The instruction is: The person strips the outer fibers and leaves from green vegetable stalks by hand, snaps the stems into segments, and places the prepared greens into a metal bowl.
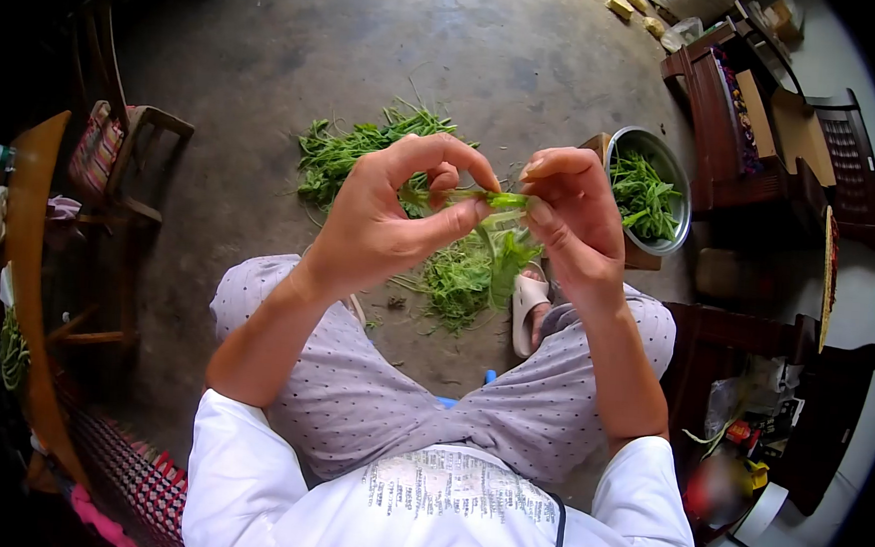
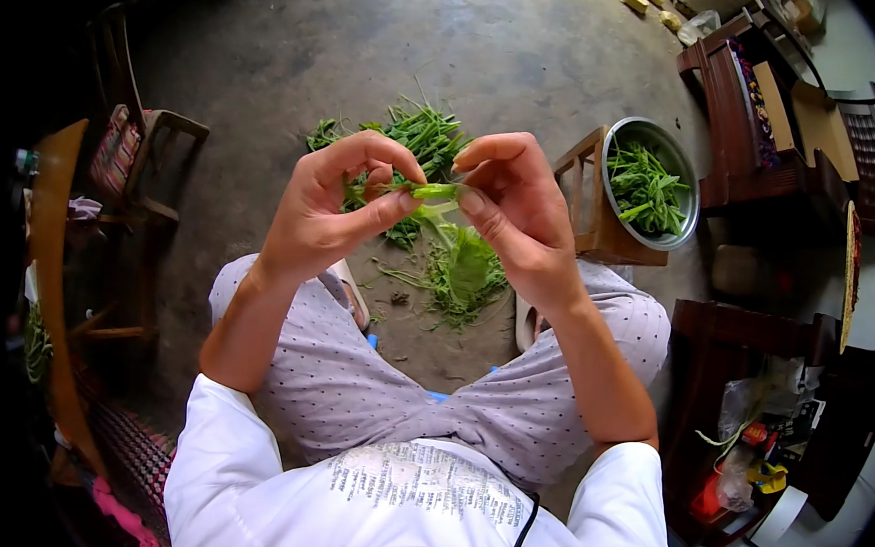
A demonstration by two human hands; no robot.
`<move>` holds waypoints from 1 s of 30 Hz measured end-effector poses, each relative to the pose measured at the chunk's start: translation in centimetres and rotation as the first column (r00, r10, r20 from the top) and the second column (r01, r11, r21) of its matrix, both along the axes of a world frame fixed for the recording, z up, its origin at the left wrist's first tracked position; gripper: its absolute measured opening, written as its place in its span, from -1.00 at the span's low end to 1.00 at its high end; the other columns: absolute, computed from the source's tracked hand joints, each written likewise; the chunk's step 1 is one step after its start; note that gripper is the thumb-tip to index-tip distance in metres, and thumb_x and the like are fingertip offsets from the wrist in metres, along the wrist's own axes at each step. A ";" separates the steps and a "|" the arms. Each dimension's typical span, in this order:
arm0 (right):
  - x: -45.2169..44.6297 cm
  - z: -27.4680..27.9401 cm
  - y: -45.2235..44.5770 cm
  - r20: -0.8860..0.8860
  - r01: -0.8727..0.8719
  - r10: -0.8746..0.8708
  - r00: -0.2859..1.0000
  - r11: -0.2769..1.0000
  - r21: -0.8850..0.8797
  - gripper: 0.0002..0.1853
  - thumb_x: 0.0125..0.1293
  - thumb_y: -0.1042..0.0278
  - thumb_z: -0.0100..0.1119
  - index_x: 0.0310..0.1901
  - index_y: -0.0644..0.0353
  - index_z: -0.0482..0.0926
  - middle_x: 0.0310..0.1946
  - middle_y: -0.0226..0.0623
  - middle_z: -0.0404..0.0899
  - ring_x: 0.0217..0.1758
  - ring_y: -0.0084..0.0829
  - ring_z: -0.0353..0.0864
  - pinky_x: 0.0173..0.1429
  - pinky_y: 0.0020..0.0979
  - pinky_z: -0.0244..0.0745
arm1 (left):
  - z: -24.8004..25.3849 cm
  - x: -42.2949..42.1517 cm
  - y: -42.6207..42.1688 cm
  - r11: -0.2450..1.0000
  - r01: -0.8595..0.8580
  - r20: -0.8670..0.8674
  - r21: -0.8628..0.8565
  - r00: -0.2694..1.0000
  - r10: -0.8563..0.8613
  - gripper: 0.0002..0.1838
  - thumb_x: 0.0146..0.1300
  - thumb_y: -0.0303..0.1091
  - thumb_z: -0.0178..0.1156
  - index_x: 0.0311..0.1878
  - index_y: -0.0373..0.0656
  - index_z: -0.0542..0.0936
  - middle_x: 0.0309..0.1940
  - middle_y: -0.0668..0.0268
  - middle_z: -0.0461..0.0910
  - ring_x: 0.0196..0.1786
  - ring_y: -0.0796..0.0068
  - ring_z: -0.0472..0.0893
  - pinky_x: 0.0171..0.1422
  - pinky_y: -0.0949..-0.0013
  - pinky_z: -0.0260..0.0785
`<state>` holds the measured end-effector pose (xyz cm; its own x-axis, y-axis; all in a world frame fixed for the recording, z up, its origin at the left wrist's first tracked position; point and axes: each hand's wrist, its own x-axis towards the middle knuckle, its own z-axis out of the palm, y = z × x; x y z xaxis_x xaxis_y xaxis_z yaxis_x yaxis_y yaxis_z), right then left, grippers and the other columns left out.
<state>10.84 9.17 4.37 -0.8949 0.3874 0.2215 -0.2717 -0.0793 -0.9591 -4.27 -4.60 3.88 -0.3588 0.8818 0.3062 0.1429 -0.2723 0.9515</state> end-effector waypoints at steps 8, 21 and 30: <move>0.4 0.5 -0.1 -0.114 0.088 -0.057 0.992 0.954 0.288 -0.74 0.28 0.71 0.06 -0.03 0.30 0.34 -0.16 -0.34 0.34 -0.13 -0.58 0.39 0.03 -0.58 0.32 | 0.8 -0.2 -0.1 0.994 -0.099 -0.351 0.049 0.930 0.110 -0.83 0.04 -0.55 0.34 -0.27 -0.15 0.62 -0.44 0.50 0.47 -0.38 0.66 0.28 -0.25 0.54 0.12; -0.2 0.1 -0.3 0.022 0.042 -0.038 0.999 0.973 -0.226 -0.86 0.42 0.42 0.04 -0.07 0.22 0.36 -0.26 -0.45 0.39 -0.34 -0.71 0.30 -0.29 -0.63 0.23 | 0.6 0.9 0.6 0.943 -0.313 -0.281 0.110 0.901 0.331 -0.82 -0.04 -0.47 0.37 -0.30 -0.09 0.66 -0.56 0.44 0.51 -0.48 0.59 0.39 -0.32 0.46 0.24; -0.5 -0.1 -0.2 0.034 -0.020 0.040 0.999 0.891 -0.453 -0.87 0.41 0.41 0.04 -0.08 0.20 0.38 -0.26 -0.44 0.43 -0.34 -0.68 0.34 -0.30 -0.59 0.23 | 0.6 0.6 0.6 0.944 -0.326 -0.293 0.044 0.900 0.324 -0.88 0.05 -0.40 0.36 -0.32 -0.17 0.66 -0.53 0.40 0.56 -0.49 0.60 0.40 -0.34 0.47 0.25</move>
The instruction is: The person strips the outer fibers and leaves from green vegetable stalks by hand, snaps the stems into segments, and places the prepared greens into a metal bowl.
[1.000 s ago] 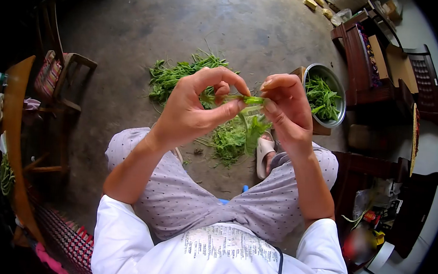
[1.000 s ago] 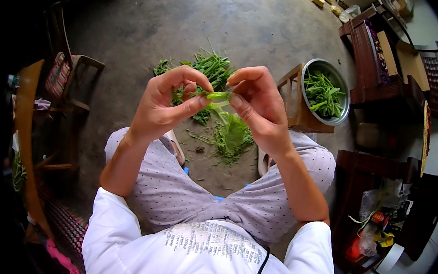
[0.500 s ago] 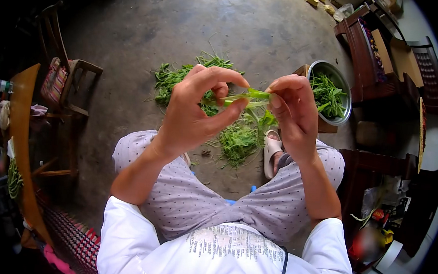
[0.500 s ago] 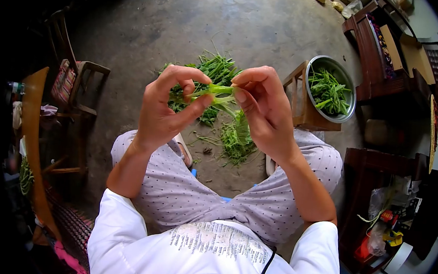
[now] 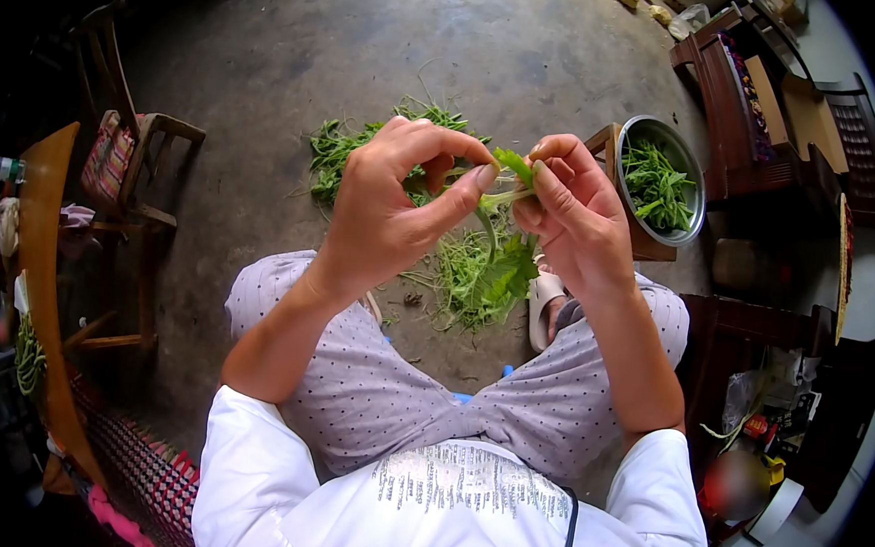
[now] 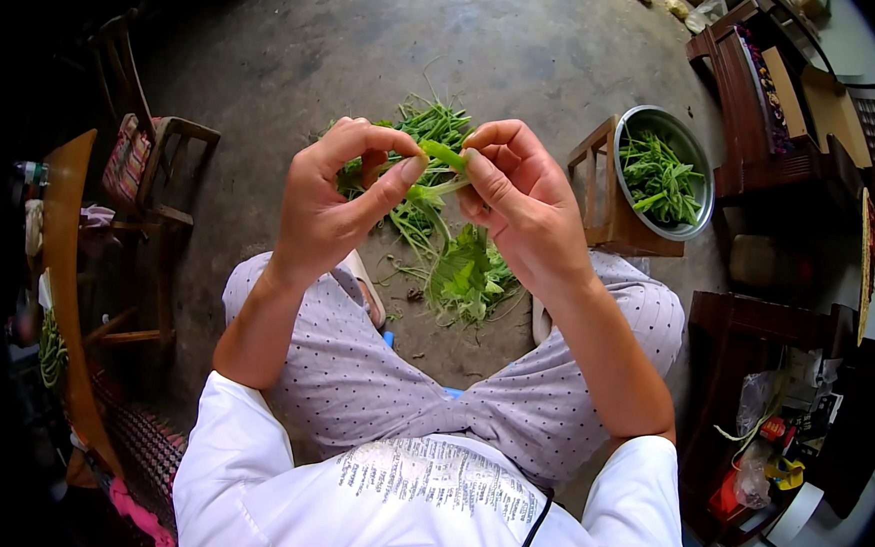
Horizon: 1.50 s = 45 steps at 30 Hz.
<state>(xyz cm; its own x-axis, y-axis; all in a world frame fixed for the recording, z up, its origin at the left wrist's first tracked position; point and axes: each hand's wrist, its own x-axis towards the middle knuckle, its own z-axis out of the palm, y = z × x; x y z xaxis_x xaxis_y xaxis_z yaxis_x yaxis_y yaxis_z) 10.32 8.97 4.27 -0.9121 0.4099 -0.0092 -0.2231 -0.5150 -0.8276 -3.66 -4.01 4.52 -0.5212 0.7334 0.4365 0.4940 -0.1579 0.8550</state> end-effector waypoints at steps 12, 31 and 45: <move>0.5 0.9 0.2 0.010 0.021 -0.030 1.000 0.876 0.483 -0.84 0.34 0.57 0.09 -0.09 0.24 0.37 -0.27 -0.47 0.40 -0.29 -0.73 0.35 -0.26 -0.64 0.31 | -0.5 -0.9 -0.6 0.933 0.302 0.644 0.195 0.678 -0.354 -0.81 0.27 -0.31 0.25 -0.17 -0.23 0.61 -0.32 0.42 0.60 -0.25 0.72 0.53 -0.12 0.61 0.37; 0.1 0.1 -0.1 -0.030 0.020 -0.015 0.999 0.985 0.172 -0.74 0.42 0.27 0.07 0.01 0.25 0.43 -0.31 -0.53 0.41 -0.30 -0.73 0.33 -0.22 -0.64 0.25 | -1.4 -0.4 0.5 0.875 0.453 0.855 0.174 0.372 -0.362 -0.80 0.33 -0.25 0.18 -0.10 -0.16 0.55 -0.32 0.48 0.51 -0.23 0.74 0.48 -0.03 0.55 0.43; -0.1 -1.2 1.5 -0.156 -0.044 0.022 0.987 0.989 -0.141 -0.80 0.44 0.27 0.01 0.01 0.10 0.44 -0.07 -0.50 0.45 0.06 -0.61 0.43 0.12 -0.36 0.36 | -1.3 0.6 0.7 0.867 0.497 0.796 0.033 0.511 -0.323 -0.80 0.38 -0.23 0.11 -0.10 -0.15 0.51 -0.32 0.48 0.50 -0.30 0.77 0.50 -0.25 0.53 0.47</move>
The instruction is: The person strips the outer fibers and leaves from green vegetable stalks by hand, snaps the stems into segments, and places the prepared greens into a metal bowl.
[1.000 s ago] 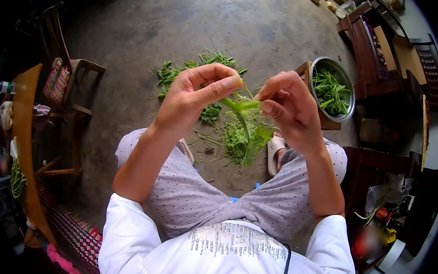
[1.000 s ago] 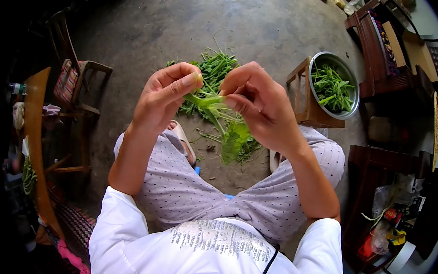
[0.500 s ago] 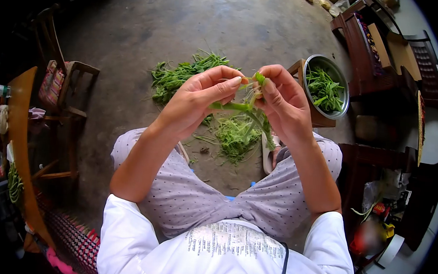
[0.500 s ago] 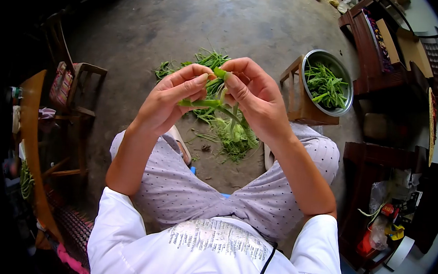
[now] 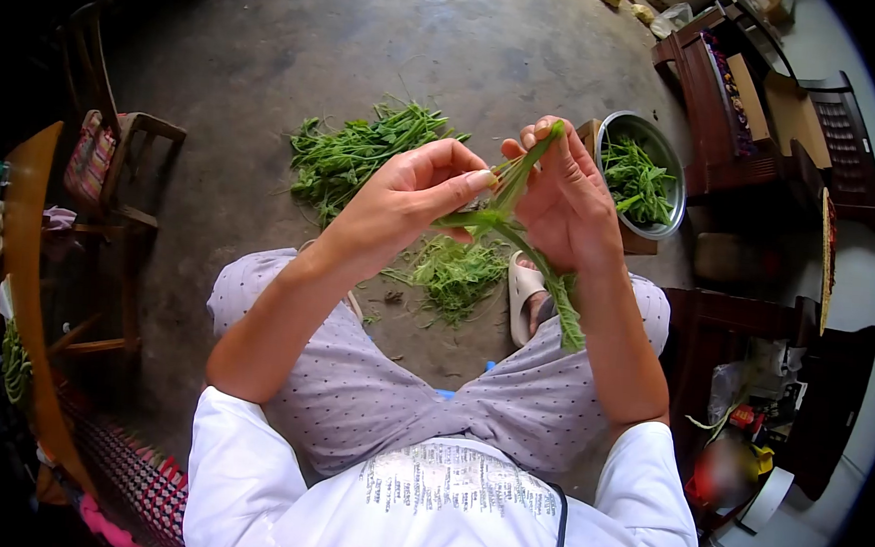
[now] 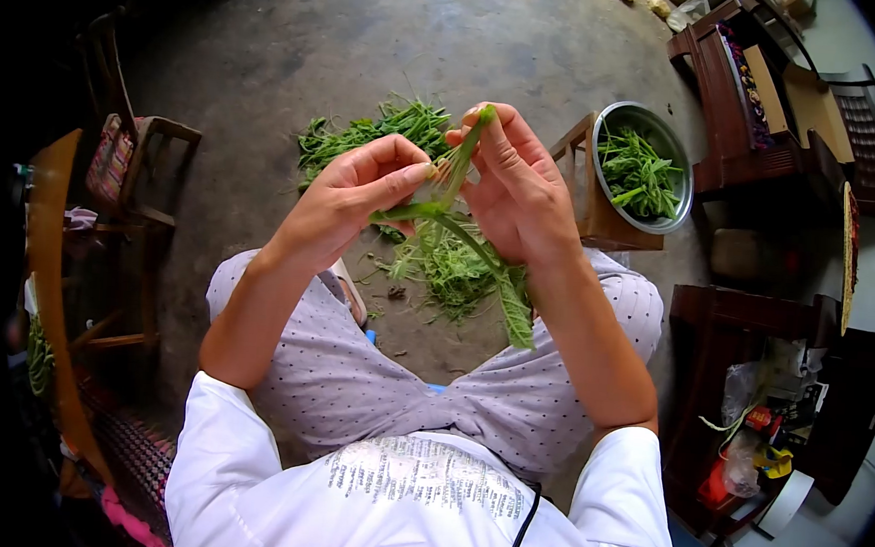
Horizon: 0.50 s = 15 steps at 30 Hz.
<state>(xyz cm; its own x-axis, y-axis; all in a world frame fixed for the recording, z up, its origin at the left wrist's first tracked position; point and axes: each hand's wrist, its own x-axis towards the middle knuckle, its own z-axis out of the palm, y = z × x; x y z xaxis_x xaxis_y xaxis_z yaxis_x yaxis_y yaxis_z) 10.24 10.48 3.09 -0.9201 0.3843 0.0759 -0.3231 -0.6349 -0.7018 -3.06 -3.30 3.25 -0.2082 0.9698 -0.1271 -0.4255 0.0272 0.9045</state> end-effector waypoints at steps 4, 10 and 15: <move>0.2 0.0 0.6 -0.001 0.009 -0.009 1.000 0.999 -0.035 -0.82 0.44 0.28 0.02 -0.01 0.09 0.46 -0.10 -0.51 0.47 0.05 -0.60 0.45 0.10 -0.38 0.38 | 0.2 0.2 0.0 1.000 0.021 -0.002 0.015 1.000 -0.021 -0.80 0.38 -0.24 0.11 -0.12 -0.17 0.52 -0.35 0.49 0.50 -0.34 0.75 0.49 -0.25 0.54 0.44; 0.0 -0.2 0.8 0.014 0.068 -0.069 0.998 0.997 0.022 -0.84 0.43 0.31 0.03 -0.03 0.11 0.49 -0.13 -0.49 0.51 -0.06 -0.62 0.48 0.06 -0.42 0.39 | 0.1 0.7 0.2 0.999 0.005 -0.208 0.050 0.978 0.006 -0.72 0.38 -0.15 0.12 -0.19 -0.21 0.58 -0.53 0.54 0.44 -0.48 0.84 0.37 -0.42 0.62 0.29; -0.2 0.2 0.3 0.042 0.088 -0.090 0.995 0.995 0.042 -0.86 0.43 0.31 0.03 -0.05 0.07 0.48 -0.14 -0.49 0.52 -0.07 -0.60 0.49 0.03 -0.45 0.41 | 0.1 0.6 0.1 0.996 0.090 -0.334 -0.019 0.938 -0.091 -0.71 0.34 -0.16 0.18 -0.32 -0.22 0.61 -0.64 0.61 0.34 -0.58 0.84 0.25 -0.54 0.63 0.03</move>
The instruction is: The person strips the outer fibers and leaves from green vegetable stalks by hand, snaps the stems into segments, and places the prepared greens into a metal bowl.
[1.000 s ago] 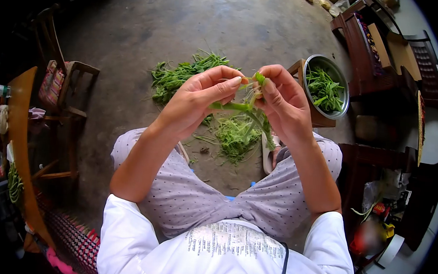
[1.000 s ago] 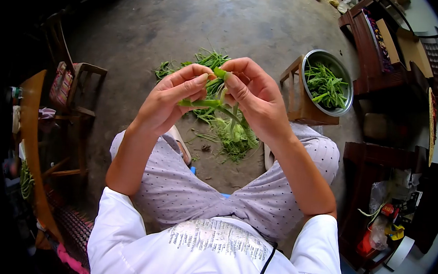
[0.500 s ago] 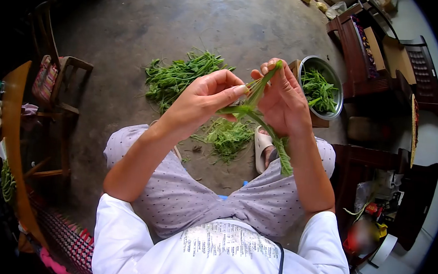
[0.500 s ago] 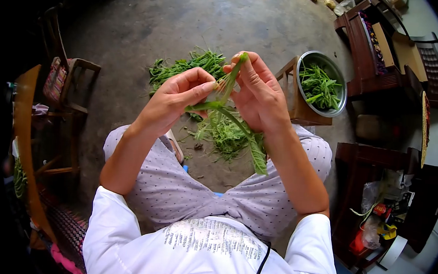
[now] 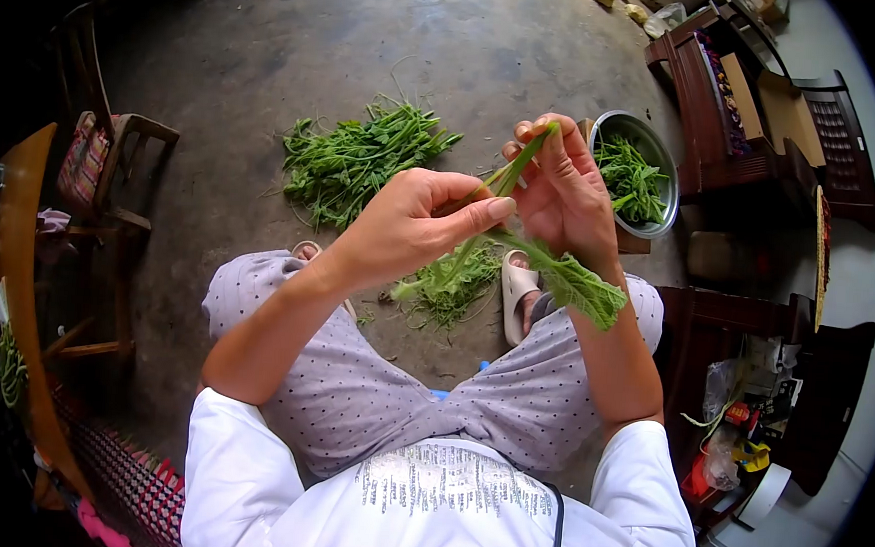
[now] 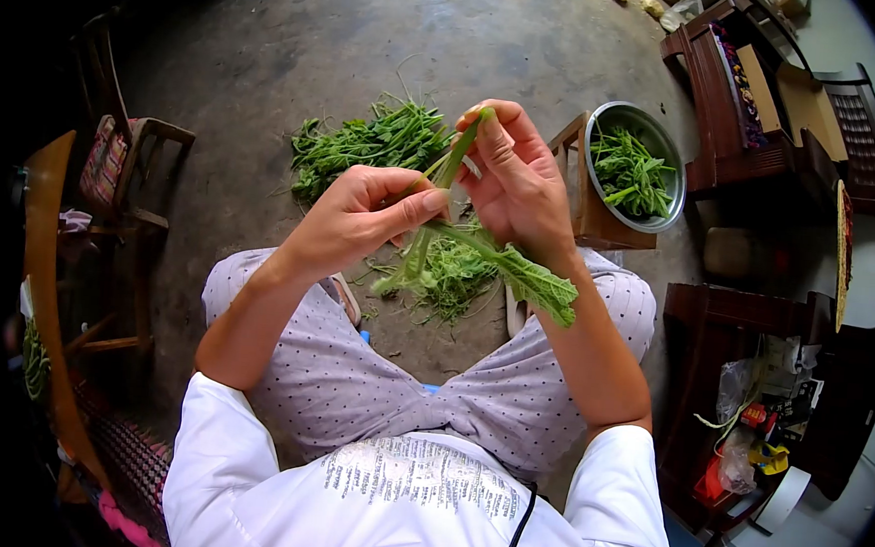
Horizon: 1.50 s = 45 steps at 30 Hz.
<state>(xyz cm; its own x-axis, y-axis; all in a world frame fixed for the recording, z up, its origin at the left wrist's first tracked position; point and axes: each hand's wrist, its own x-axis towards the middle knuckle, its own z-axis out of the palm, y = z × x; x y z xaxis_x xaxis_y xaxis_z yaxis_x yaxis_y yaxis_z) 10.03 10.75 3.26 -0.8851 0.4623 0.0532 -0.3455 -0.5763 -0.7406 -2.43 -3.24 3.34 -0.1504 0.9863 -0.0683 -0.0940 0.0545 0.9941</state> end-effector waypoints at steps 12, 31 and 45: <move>0.6 0.6 0.9 0.063 0.077 -0.074 0.995 0.995 -0.058 -0.86 0.41 0.30 0.06 -0.05 0.03 0.49 -0.17 -0.48 0.54 -0.13 -0.56 0.53 -0.02 -0.43 0.43 | -1.0 0.3 0.1 0.988 0.142 -0.103 0.054 0.985 -0.136 -0.74 0.37 -0.23 0.15 -0.27 -0.27 0.58 -0.62 0.57 0.35 -0.55 0.81 0.24 -0.51 0.59 0.06; 5.8 2.1 11.8 -0.267 0.294 -0.285 0.920 0.956 -0.005 -0.91 0.46 0.43 -0.12 -0.12 0.19 0.39 -0.28 -0.35 0.37 -0.26 -0.50 0.35 -0.20 -0.47 0.30 | -7.8 1.8 -1.9 0.950 0.311 -0.852 -0.013 0.493 -0.174 -0.87 0.16 -0.44 0.16 -0.42 -0.22 0.42 -0.56 0.13 0.40 -0.36 0.10 0.44 -0.29 0.14 0.31; 11.2 3.9 16.7 -0.465 0.379 -0.356 0.811 0.924 -0.048 -0.90 0.40 0.47 -0.07 -0.19 0.23 0.47 -0.35 -0.35 0.41 -0.28 -0.45 0.36 -0.11 -0.41 0.24 | -23.5 2.6 -4.4 0.854 0.261 -0.807 -0.450 0.291 -0.514 -0.90 -0.03 -0.44 0.12 -0.41 -0.22 0.56 -0.48 0.06 0.60 -0.24 0.03 0.59 -0.19 0.07 0.44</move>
